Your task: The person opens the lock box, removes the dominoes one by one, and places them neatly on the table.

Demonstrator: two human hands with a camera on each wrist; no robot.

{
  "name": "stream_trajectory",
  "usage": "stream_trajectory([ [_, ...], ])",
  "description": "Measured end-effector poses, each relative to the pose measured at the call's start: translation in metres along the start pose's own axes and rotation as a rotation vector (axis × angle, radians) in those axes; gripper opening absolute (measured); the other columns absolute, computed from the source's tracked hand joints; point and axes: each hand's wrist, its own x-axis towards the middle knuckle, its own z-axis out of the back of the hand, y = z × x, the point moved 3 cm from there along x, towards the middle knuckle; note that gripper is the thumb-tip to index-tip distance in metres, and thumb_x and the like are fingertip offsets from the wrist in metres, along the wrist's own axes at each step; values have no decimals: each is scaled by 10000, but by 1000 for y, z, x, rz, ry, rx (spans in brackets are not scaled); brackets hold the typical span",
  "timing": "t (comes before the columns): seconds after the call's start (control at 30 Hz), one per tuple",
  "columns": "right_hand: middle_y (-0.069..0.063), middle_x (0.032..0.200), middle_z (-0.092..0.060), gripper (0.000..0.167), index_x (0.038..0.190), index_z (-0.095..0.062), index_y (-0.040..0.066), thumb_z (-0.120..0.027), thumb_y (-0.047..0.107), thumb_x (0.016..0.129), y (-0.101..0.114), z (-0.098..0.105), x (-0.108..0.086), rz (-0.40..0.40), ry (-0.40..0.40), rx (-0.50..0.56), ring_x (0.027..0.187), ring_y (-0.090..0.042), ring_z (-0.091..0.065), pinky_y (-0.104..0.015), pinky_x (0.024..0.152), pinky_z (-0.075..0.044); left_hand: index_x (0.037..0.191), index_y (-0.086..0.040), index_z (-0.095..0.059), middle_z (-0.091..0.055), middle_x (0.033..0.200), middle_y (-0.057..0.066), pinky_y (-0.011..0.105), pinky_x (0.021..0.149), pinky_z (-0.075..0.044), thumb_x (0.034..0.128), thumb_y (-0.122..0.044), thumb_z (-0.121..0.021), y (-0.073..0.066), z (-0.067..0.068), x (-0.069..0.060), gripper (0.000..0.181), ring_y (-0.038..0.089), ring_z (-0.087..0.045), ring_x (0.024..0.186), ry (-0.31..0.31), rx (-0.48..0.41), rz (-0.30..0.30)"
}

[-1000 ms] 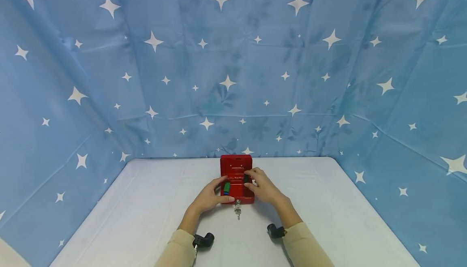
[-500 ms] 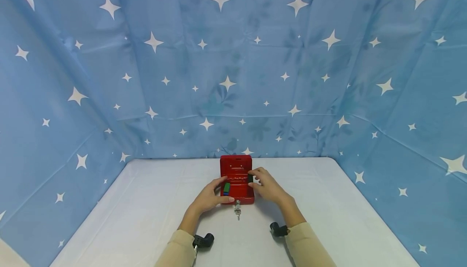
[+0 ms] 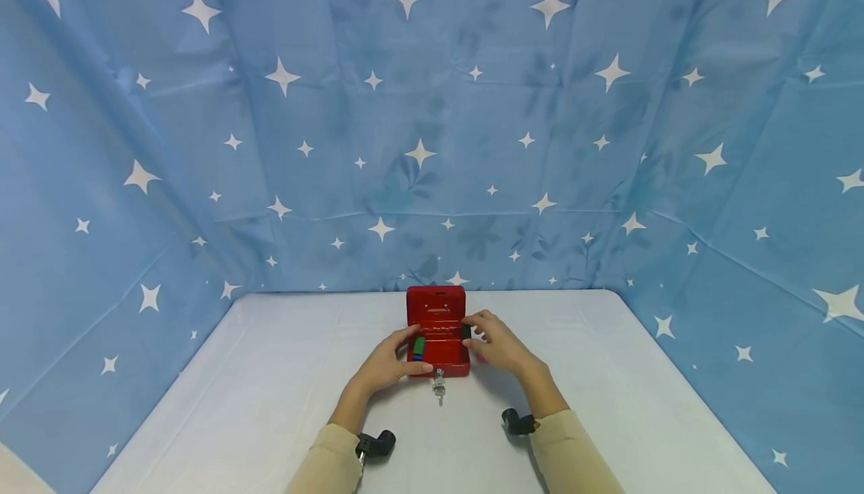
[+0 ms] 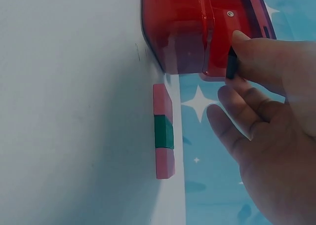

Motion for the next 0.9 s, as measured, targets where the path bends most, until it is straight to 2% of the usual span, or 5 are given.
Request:
stream_trajectory([
  [0.43, -6, 1243, -635, 428, 1377, -651, 119, -748, 160, 962, -5, 3, -3, -45, 6, 0, 1138, -238, -589, -375, 848, -625, 1592, -231, -433, -412, 1645, 113, 653, 1157, -415, 828, -462, -861, -1, 1, -2, 906, 417, -389, 1507, -5, -14, 15],
  [0.7, -36, 1242, -659, 427, 1364, -661, 61, -753, 135, 953, -9, 9, -3, 1, 13, -38, 1094, -243, -600, -380, 863, -579, 1589, -204, -438, -412, 1644, 115, 630, 1185, -394, 830, -438, -868, -1, 0, 0, 903, 415, -392, 1509, 2, -26, 8],
  [0.9, -71, 1257, -660, 422, 1353, -658, 20, -751, 129, 956, -11, 11, -4, -8, 26, -45, 1096, -274, -603, -418, 888, -586, 1590, -192, -434, -412, 1638, 136, 624, 1180, -404, 838, -426, -864, 0, -1, 0, 897, 429, -398, 1500, 5, -14, 3],
])
